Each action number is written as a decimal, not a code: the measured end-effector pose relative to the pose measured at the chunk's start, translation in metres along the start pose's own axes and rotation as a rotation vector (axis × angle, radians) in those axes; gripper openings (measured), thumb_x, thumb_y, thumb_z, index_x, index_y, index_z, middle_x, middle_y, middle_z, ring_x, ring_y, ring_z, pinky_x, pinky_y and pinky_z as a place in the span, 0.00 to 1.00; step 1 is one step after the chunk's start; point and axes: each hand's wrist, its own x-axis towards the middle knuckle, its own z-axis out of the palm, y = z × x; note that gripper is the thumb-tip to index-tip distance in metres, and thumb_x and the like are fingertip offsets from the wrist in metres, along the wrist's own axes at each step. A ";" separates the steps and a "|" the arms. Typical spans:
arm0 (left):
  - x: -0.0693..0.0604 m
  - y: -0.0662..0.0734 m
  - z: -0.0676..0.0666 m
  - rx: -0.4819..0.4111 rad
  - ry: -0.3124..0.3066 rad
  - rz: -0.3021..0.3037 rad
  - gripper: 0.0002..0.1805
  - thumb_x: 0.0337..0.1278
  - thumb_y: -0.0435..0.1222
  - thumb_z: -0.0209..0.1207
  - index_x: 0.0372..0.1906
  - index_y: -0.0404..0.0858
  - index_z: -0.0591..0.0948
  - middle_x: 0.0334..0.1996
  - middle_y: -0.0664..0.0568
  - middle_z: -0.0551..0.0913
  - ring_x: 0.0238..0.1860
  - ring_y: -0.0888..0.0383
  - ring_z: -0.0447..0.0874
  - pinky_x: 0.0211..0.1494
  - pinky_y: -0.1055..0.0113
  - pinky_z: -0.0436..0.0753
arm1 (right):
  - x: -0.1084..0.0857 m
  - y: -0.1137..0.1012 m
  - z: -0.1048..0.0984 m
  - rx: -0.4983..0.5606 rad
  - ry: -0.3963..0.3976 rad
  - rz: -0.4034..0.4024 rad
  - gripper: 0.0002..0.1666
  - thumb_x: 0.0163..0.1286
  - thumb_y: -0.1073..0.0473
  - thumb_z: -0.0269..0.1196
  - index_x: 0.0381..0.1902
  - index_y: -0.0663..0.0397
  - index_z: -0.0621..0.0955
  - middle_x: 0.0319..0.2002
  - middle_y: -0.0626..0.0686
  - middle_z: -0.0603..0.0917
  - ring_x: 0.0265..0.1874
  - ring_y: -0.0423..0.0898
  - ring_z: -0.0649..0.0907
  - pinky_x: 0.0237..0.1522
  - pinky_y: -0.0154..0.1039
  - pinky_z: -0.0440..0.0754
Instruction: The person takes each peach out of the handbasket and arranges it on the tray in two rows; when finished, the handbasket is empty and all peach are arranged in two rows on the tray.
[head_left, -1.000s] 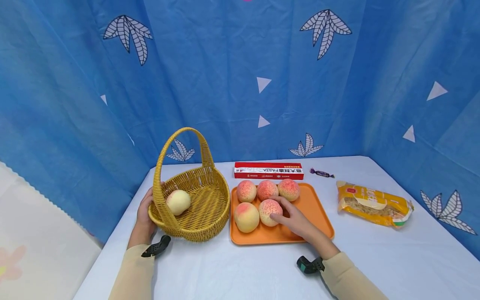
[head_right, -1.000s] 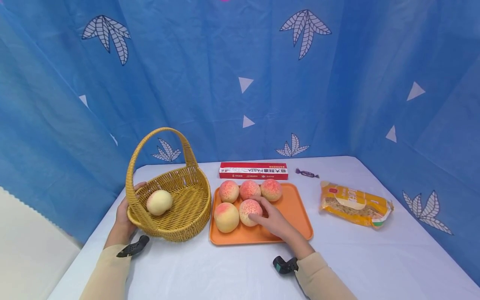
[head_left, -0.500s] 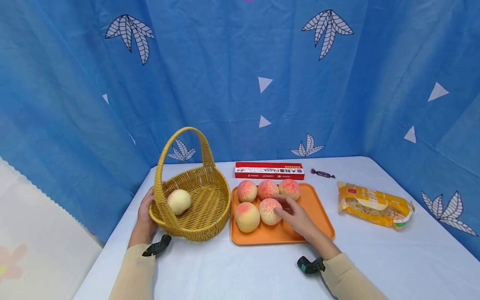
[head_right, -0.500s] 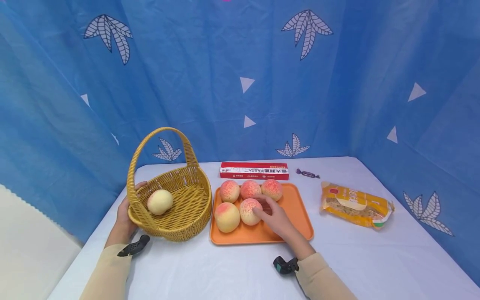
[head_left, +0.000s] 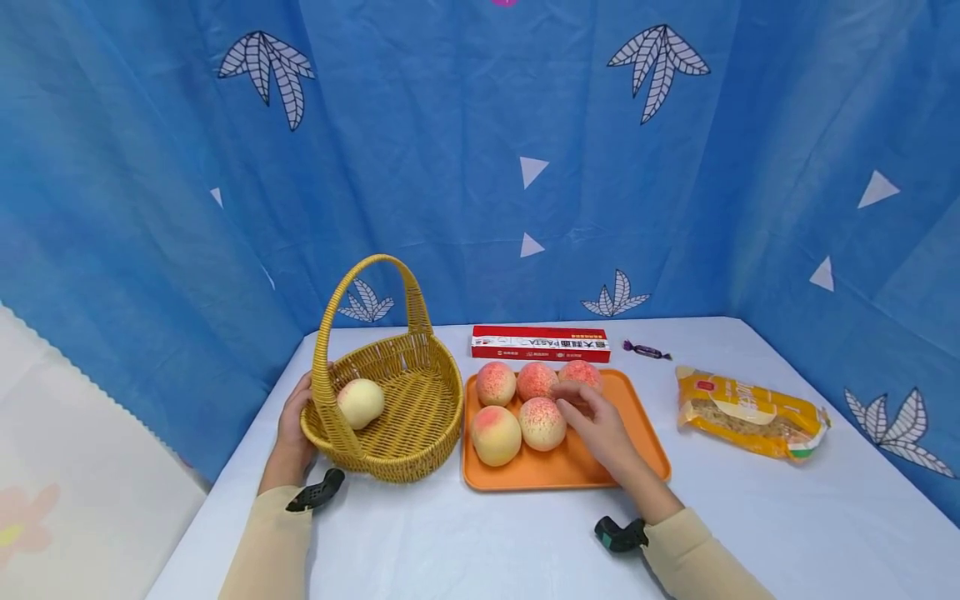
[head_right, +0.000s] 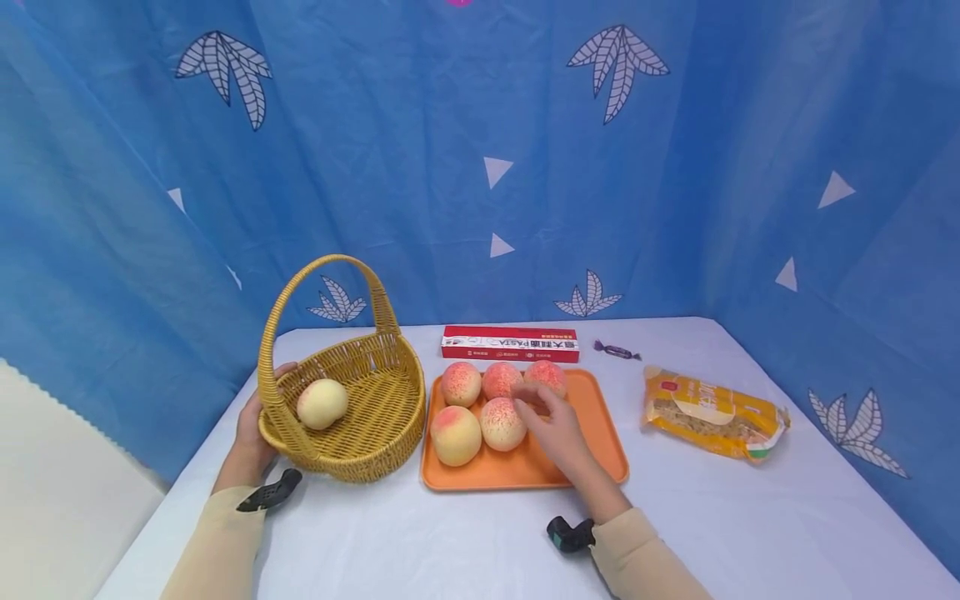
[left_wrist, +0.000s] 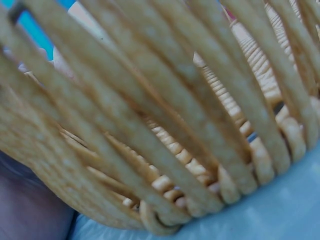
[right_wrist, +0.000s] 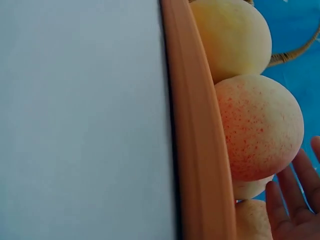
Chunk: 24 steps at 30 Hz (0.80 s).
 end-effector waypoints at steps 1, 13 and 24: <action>0.000 0.000 0.000 0.000 0.000 0.000 0.28 0.72 0.28 0.32 0.74 0.41 0.63 0.64 0.59 0.69 0.59 0.63 0.68 0.52 0.77 0.75 | 0.000 -0.002 0.000 0.008 0.001 -0.008 0.17 0.74 0.50 0.60 0.57 0.44 0.80 0.57 0.49 0.83 0.58 0.47 0.80 0.54 0.25 0.77; -0.004 0.000 -0.001 -0.008 -0.009 0.018 0.28 0.72 0.28 0.33 0.73 0.41 0.65 0.61 0.60 0.72 0.57 0.64 0.70 0.51 0.77 0.75 | 0.012 -0.048 0.017 -0.025 -0.060 -0.195 0.15 0.73 0.55 0.61 0.55 0.48 0.81 0.52 0.50 0.85 0.53 0.46 0.80 0.54 0.41 0.81; -0.003 0.002 0.002 -0.026 -0.046 0.063 0.28 0.72 0.26 0.31 0.71 0.40 0.68 0.61 0.60 0.74 0.55 0.64 0.70 0.51 0.77 0.75 | 0.022 -0.080 0.050 -0.021 -0.202 -0.308 0.14 0.73 0.57 0.61 0.55 0.48 0.81 0.52 0.50 0.84 0.52 0.46 0.82 0.54 0.45 0.82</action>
